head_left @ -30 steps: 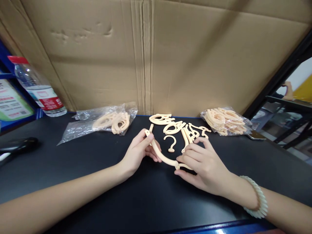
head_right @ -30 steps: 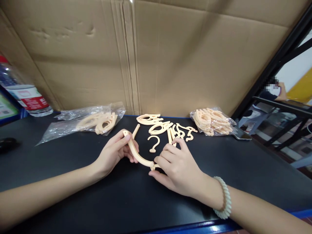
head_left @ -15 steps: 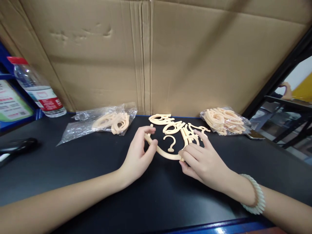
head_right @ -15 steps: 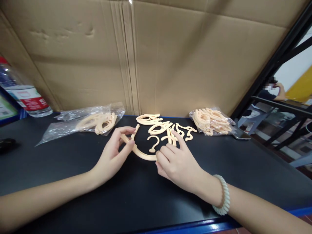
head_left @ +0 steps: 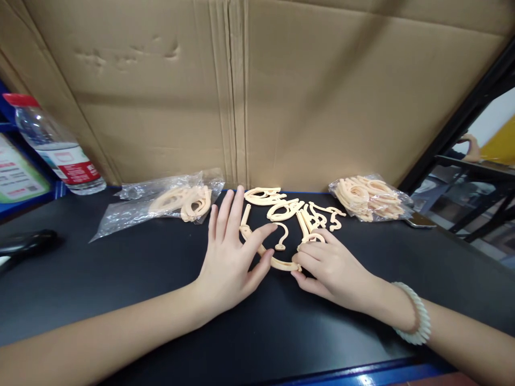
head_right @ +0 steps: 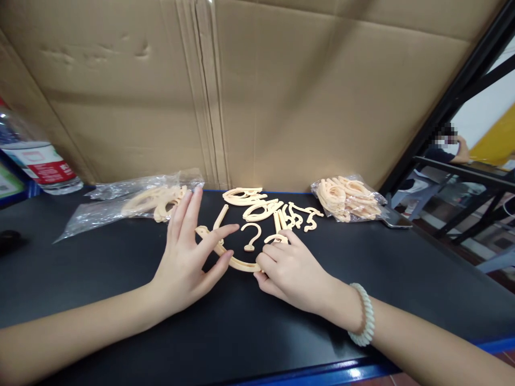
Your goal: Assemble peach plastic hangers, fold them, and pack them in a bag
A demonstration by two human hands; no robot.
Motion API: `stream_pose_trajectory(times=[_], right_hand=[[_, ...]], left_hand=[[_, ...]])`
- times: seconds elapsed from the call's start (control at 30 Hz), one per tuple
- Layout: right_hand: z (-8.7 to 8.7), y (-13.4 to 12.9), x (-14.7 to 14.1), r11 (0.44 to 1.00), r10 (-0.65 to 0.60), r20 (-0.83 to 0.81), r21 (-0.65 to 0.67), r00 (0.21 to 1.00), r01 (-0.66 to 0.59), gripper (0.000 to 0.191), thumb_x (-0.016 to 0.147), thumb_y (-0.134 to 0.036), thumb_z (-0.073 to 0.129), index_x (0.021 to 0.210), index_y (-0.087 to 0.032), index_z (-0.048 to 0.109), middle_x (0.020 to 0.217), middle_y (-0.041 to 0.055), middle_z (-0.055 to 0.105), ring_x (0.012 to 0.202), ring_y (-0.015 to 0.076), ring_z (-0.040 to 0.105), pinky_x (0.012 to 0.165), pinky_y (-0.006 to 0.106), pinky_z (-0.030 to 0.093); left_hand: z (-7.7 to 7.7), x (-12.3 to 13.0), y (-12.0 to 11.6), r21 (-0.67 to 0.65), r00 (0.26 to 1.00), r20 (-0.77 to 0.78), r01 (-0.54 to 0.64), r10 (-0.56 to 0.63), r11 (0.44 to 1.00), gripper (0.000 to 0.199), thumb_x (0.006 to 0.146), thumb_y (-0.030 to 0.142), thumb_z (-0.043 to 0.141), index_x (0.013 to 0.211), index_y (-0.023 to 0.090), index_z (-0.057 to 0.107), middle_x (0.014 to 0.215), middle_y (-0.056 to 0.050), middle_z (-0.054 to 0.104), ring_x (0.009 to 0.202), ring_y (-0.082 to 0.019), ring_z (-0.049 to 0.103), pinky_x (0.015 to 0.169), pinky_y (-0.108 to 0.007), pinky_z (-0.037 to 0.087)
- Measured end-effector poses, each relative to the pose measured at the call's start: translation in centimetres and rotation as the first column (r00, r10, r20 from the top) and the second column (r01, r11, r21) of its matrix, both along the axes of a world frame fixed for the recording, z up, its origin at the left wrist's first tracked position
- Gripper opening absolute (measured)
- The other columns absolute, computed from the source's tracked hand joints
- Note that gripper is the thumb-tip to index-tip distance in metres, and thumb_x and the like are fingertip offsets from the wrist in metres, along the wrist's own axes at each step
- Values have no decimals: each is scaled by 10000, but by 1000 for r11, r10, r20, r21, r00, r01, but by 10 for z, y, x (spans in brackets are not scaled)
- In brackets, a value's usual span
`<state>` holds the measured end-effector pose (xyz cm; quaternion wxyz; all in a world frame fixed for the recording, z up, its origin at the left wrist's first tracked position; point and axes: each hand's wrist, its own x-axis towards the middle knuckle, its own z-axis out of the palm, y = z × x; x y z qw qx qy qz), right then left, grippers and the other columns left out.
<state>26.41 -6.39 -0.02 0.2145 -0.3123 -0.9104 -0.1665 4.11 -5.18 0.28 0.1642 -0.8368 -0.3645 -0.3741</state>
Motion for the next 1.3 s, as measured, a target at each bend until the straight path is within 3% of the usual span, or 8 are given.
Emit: stream_pose_trajectory(times=[0.23,0.33,0.4,0.5,0.6,0.73,1.1,1.3], right_hand=[[0,0,2,995,7,-47,-99,999,-11,217,904,-204,501,716,-164,603,641,0,592,623,150,530,793,348,386],[1,-1,3,990,9,-88,-136,996,-21,205,907,-213,512,730,-167,603,643,-12,584,610,137,517,801,345,375],[3,-2,4,989,37,-85,-139,996,-49,214,936,-236,507,759,-166,606,680,-7,596,643,136,527,858,362,363],[4,-2,4,987,102,-41,-119,994,-106,261,985,-287,482,791,-164,607,727,0,600,688,136,522,950,390,331],[5,-2,3,988,136,-10,-69,991,-136,290,998,-311,471,796,-157,612,719,5,586,694,144,492,942,389,342],[7,-3,1,986,166,-32,-13,986,-166,268,985,-330,498,861,-139,638,728,23,589,726,164,485,867,370,381],[10,-10,-3,979,201,-42,45,979,-199,208,956,-248,547,836,-113,650,714,37,566,771,184,487,797,358,395],[8,-8,-1,970,215,-97,-94,972,-224,206,960,-272,546,833,-137,636,729,25,547,750,165,463,762,328,386]], left_hand=[[0,-2,2,196,995,45,82,-93,977,410,797,88,664,1174,241,613,1646,-52,-30,1462,-445,108,1111,-676,212],[-1,-5,4,199,981,30,180,-190,963,362,797,47,639,1116,217,631,1572,-108,310,1418,-385,308,1131,-648,222],[-1,-5,4,135,955,-37,298,-296,945,291,828,75,624,1097,186,626,1376,-121,565,1330,-323,461,1145,-592,259],[-3,-3,4,18,895,-156,426,-419,904,197,889,136,593,1083,158,616,1081,-74,719,1085,-231,637,1124,-496,337],[-3,0,4,-98,860,-194,462,-472,882,86,927,167,544,977,153,614,883,-31,713,791,-161,657,952,-383,477],[-3,1,4,-148,863,-187,448,-469,882,93,940,173,502,885,158,576,815,-28,670,680,-150,603,702,-304,491],[-3,3,3,-217,862,-212,417,-460,882,176,892,193,465,717,203,445,651,34,516,513,-123,456,530,-269,394],[-4,0,3,-273,838,-287,393,-464,878,167,947,241,442,798,195,501,718,20,545,535,-135,475,502,-272,382]])
